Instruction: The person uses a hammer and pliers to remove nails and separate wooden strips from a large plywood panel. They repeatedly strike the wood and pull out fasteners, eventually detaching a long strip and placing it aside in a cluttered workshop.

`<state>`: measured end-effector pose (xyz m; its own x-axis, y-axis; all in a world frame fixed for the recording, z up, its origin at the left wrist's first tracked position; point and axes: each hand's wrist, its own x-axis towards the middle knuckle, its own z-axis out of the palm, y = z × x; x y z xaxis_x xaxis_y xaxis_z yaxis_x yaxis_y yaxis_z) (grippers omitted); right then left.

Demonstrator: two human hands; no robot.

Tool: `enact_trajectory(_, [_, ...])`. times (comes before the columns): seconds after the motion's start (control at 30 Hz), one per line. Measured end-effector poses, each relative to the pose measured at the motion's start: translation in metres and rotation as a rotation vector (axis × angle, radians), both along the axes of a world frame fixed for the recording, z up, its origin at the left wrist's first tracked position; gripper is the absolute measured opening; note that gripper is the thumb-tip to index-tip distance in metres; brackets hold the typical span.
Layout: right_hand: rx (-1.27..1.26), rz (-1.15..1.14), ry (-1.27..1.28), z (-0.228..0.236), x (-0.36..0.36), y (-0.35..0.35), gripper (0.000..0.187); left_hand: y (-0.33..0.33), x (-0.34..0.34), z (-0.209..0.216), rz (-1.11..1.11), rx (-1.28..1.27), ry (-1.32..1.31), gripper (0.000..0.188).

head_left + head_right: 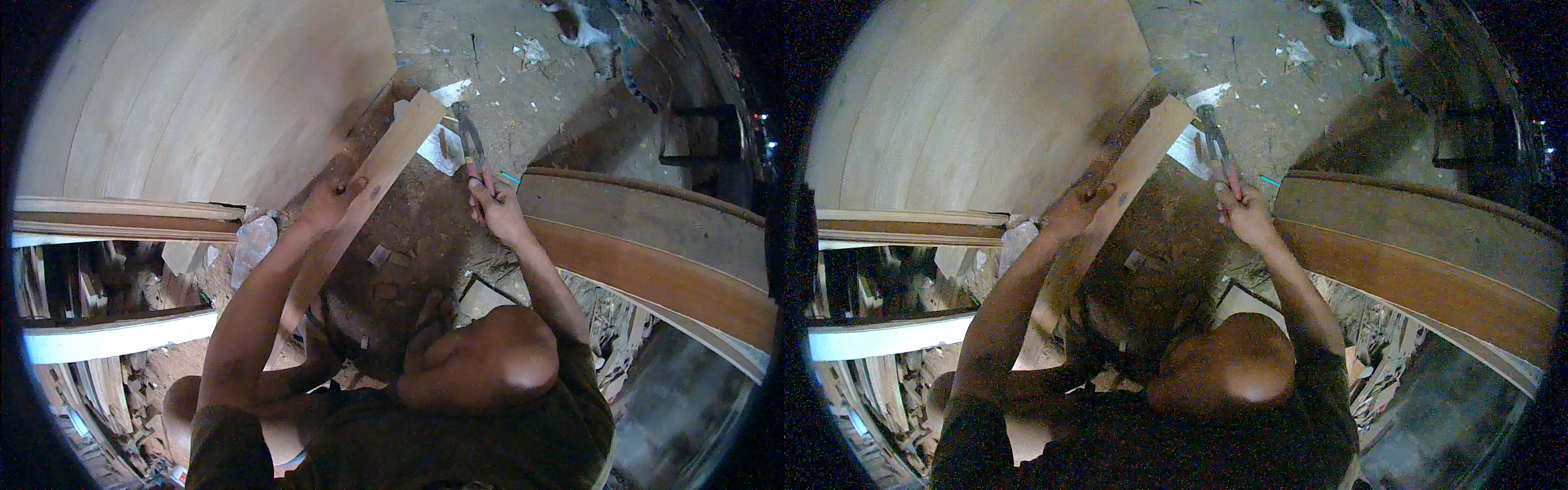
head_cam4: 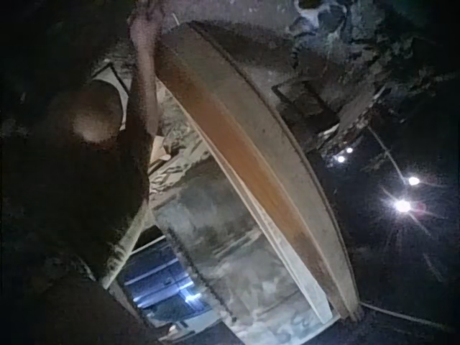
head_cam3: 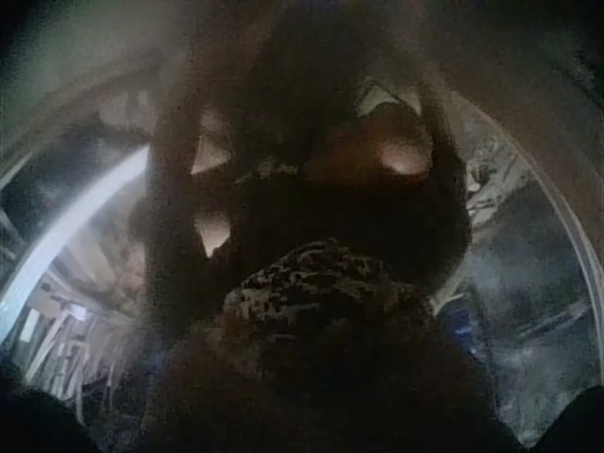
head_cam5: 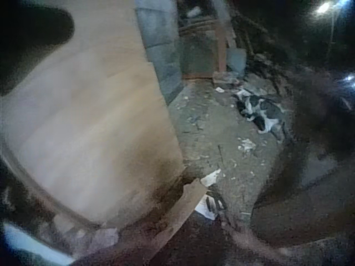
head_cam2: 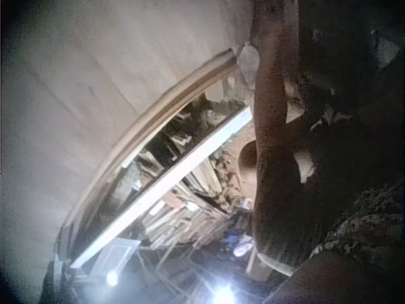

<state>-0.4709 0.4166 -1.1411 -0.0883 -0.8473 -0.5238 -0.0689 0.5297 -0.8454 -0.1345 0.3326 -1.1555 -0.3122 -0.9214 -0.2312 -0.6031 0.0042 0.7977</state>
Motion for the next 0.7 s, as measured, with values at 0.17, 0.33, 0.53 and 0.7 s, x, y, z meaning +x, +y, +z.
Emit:
enact_trajectory(0.17, [-0.045, -0.106, 0.107, -0.036, 0.006, -0.017, 0.034, -0.005, -0.033, -0.06, 0.153, -0.06, -0.138, 0.067])
enact_trajectory(0.33, [-0.154, -0.066, 0.257, -0.035, 0.01, -0.04, 0.036, -0.025, -0.053, -0.113, 0.322, -0.14, -0.225, 0.065])
enact_trajectory(0.53, [-0.424, 0.01, 0.562, -0.109, -0.008, -0.054, 0.039, -0.032, -0.071, -0.104, 0.263, -0.018, -0.206, 0.068])
enact_trajectory(0.7, [-0.112, -0.024, 0.661, -0.095, 0.005, -0.08, 0.045, -0.043, -0.079, -0.058, 0.137, 0.051, -0.405, 0.066])
